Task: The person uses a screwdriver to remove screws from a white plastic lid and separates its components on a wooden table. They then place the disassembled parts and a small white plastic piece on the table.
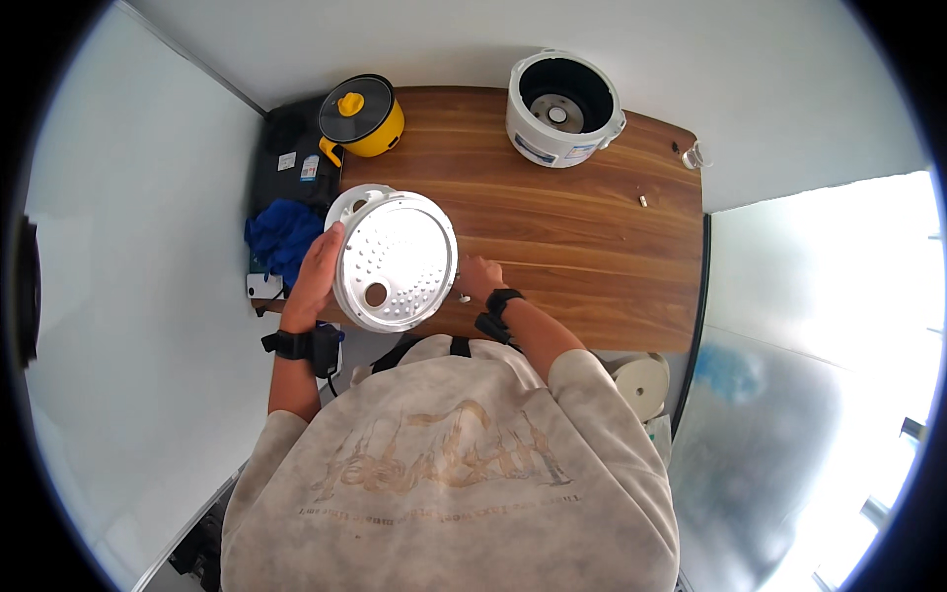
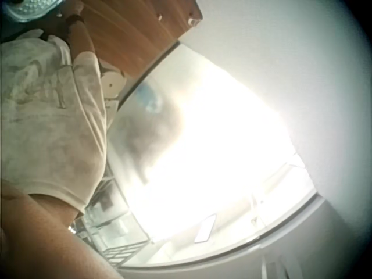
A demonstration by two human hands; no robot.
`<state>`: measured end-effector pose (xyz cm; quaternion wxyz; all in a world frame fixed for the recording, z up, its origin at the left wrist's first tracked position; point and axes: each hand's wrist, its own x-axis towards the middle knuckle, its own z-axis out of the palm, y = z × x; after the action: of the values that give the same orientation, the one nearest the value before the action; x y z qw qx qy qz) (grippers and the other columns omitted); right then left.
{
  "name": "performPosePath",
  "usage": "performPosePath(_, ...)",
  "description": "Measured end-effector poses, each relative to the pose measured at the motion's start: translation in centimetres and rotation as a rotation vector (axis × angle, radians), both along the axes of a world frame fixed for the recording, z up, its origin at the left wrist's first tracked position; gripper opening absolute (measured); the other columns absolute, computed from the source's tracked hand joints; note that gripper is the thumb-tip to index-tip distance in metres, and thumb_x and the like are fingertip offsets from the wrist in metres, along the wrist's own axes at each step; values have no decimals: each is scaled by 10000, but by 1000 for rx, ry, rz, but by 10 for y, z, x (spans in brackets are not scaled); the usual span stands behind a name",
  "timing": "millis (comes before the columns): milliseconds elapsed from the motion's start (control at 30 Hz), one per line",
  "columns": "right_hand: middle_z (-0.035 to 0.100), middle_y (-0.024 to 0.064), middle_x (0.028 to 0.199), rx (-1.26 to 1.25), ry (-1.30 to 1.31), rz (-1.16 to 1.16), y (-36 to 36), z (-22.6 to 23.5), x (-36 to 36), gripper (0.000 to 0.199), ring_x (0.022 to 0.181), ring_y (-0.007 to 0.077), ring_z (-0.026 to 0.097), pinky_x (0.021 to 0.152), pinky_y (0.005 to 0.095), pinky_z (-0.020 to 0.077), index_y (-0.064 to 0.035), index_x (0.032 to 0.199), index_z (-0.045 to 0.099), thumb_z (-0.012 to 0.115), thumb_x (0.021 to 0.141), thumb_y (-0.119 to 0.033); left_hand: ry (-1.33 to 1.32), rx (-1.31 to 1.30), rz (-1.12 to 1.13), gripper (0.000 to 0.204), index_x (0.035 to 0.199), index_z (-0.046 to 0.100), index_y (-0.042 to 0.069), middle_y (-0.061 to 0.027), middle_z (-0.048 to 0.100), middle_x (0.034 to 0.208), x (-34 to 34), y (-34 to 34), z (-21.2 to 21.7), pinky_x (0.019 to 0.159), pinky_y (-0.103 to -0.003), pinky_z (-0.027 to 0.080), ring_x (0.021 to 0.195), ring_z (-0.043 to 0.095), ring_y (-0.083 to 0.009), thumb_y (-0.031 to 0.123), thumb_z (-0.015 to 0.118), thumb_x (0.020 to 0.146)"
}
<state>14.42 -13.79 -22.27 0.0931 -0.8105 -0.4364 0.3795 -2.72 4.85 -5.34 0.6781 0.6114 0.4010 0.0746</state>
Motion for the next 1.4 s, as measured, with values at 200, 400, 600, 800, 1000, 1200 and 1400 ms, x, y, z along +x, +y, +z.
performPosePath(200,700,202,969,-84,52,22,8,-16,0,419,938,332,683,809,435,558,-36,1015,703,708,761,-369,-88,198,-373,436,1217,543,-6,-54,608,1085,0,-11,33,883,-286,443,970,541,-130,340,603,959)
performPosePath(400,700,164,793,-30,496,-237,-9,-4,20,358,676,268,701,574,347,588,-18,918,677,689,779,-348,1,659,-569,228,903,576,32,-56,563,942,9,-25,66,740,-322,473,814,581,-194,64,759,770)
performPosePath(600,690,155,750,35,379,-210,-27,-7,30,348,602,248,684,534,338,572,-20,880,659,696,783,-352,-144,1040,-580,225,833,555,51,-34,526,888,18,-37,67,755,-354,464,863,529,-255,-67,690,697)
performPosePath(800,682,156,722,105,387,-252,-51,-7,40,347,589,249,678,530,348,548,-7,863,649,691,785,-343,-223,1051,-606,232,833,554,51,-37,528,899,25,-39,61,798,-357,452,909,519,-256,-102,658,692)
performPosePath(1000,680,180,748,109,363,-315,-76,9,47,370,679,298,683,593,377,536,-6,866,644,676,781,-365,-257,790,-523,212,947,575,59,-62,567,947,32,-34,51,749,-340,458,873,550,-263,35,726,800)
performPosePath(1200,692,195,842,158,289,-533,-107,-3,50,399,816,362,678,732,429,524,-7,986,612,648,797,-356,-19,400,-447,344,1132,514,22,-105,648,966,40,-23,7,704,-298,468,825,592,-168,252,668,928)
performPosePath(1400,689,201,898,186,216,-700,-133,30,67,373,867,388,664,759,445,511,-21,984,587,636,826,-355,-78,-276,-283,447,1315,454,54,-76,615,1080,50,-21,-50,786,-263,507,943,600,-128,227,642,949)
